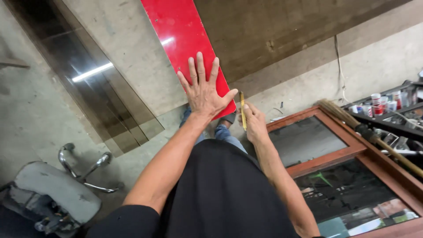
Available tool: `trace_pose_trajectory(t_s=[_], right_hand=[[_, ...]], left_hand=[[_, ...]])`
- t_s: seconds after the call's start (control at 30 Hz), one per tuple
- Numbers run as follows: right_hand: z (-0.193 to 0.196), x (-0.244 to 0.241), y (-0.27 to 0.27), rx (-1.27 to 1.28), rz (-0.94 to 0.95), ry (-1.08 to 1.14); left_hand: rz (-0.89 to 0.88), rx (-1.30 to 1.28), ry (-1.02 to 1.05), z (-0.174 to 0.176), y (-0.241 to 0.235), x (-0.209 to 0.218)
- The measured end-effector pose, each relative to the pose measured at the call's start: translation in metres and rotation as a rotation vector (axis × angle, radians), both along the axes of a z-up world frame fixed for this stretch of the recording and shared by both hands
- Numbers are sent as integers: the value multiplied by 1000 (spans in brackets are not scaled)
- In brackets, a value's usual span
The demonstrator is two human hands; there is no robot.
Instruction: Measuring, marking, and scoring a large glass sheet using a straightedge and a glass cutter on a workshop table.
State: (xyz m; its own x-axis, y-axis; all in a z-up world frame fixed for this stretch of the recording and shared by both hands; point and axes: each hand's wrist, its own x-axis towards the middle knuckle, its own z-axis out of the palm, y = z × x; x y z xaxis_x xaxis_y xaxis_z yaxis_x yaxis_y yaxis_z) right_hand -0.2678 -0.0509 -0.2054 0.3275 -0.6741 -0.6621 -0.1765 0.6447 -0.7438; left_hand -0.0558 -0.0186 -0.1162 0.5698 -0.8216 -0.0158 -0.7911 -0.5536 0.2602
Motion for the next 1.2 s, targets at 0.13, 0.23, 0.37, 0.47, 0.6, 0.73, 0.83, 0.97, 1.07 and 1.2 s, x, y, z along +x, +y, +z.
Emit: trace_pose_trajectory(t_s=[0.13,0.23,0.37,0.47,0.6,0.73,0.83,0.97,1.07,1.2], right_hand=[[22,32,-3,73,-66,-144],[14,32,-10,230,-81,-250],[41,49,-17,361,-217,-334],[70,75,-18,214,-279,5],[57,77,-15,153,-244,144],[50,84,-16,102,-282,186],[37,76,-13,79,-283,156],[32,73,-15,115,-259,99],[11,61,-12,155,-278,16],[51,76,-2,268,-188,-84]], left_hand=[[5,-1,-61,-2,-2,-1],[9,-11,-86,-3,-2,-2],[25,-26,-114,-4,-3,-2],[25,-48,-104,-6,-2,-1],[26,-52,-96,-4,0,-2],[33,-84,-92,-4,-1,0],[46,-121,-56,-6,1,-2],[53,-155,-22,0,2,3],[42,-198,18,3,5,5],[55,-387,162,9,24,16]])
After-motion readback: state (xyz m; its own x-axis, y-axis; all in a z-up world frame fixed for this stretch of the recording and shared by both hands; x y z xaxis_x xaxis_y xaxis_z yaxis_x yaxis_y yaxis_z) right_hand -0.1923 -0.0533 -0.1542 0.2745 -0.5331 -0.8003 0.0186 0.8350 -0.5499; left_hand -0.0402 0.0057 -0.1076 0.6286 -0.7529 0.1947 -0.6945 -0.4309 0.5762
